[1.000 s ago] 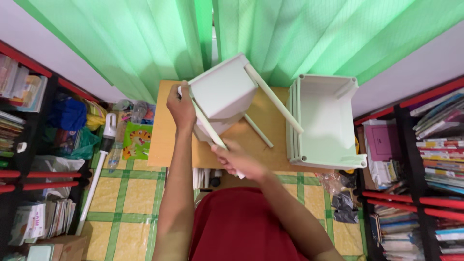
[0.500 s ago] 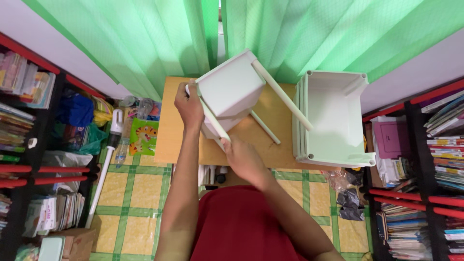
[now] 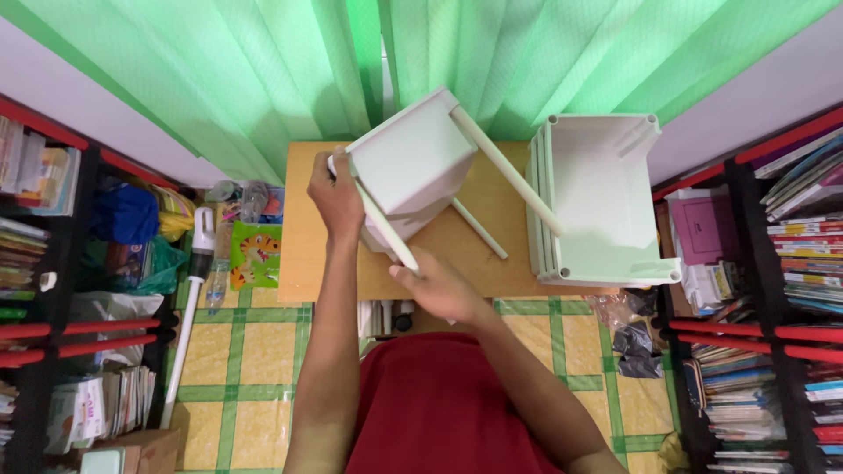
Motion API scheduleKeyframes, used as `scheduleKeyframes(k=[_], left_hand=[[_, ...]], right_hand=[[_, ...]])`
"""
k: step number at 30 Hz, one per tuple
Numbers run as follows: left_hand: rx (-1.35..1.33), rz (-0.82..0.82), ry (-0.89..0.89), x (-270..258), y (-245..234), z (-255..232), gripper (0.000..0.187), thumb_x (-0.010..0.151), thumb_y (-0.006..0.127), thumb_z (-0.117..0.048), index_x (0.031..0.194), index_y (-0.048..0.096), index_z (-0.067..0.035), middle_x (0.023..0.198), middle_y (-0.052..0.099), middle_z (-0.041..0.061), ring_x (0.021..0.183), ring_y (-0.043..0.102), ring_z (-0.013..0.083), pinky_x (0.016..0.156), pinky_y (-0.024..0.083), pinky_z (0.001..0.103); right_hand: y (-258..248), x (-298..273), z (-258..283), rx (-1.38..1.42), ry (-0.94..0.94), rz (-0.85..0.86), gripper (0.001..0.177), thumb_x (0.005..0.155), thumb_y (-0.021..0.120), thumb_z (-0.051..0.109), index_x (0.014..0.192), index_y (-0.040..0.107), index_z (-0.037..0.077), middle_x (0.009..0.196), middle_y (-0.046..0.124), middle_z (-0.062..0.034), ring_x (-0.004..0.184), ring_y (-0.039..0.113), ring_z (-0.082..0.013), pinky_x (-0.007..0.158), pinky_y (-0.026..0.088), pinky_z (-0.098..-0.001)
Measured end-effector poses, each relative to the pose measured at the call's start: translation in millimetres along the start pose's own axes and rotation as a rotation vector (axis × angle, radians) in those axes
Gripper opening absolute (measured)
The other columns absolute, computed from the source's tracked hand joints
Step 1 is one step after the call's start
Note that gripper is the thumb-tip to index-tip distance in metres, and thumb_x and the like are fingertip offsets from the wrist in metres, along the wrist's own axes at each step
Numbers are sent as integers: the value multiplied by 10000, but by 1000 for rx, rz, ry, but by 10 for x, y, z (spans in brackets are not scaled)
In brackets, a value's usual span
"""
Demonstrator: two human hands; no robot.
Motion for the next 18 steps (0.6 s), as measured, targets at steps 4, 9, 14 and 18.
scheduleKeyframes(k=[4, 9, 14, 18], left_hand=[[-17, 11, 42, 17, -17, -3, 290, 1046, 566, -215, 903, 651, 23, 667, 562, 97, 617, 498, 133, 574, 413, 357], [36, 2, 19, -17, 4, -35, 291, 1047, 577, -214, 888, 636, 22, 661, 573, 94, 618, 509, 137, 586, 434, 358], [-5, 28, 10, -72, -19, -55, 282, 1048, 569, -212, 901, 628, 22, 662, 571, 73, 623, 512, 120, 588, 435, 347], [16, 46, -26, -56, -38, -49, 298, 1056, 567, -217, 893, 622, 26, 648, 543, 65, 615, 482, 117, 575, 415, 344]], right_hand=[[-14, 77, -217, 1170, 407, 408, 425, 1182, 468, 400, 1174, 562, -14, 719, 585, -33, 509, 536, -136, 438, 470, -277], [50, 23, -131, -144, -11, -57, 405, 1173, 449, 401, 1045, 595, 46, 781, 643, -99, 642, 608, -282, 627, 541, -425], [66, -80, -4, -236, -207, -132, 399, 1141, 512, 389, 1162, 542, -8, 873, 666, -166, 680, 628, -376, 664, 517, -526], [-52, 10, -234, 1495, 431, 390, 395, 1244, 542, 265, 1181, 519, -124, 847, 646, -135, 572, 568, -188, 465, 473, -336]])
Point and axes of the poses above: each hand's wrist, its own x-axis towards the middle knuckle, its own y-axis out of the palm, z = x × y, the point moved 2 cm from there along x, towards the middle knuckle
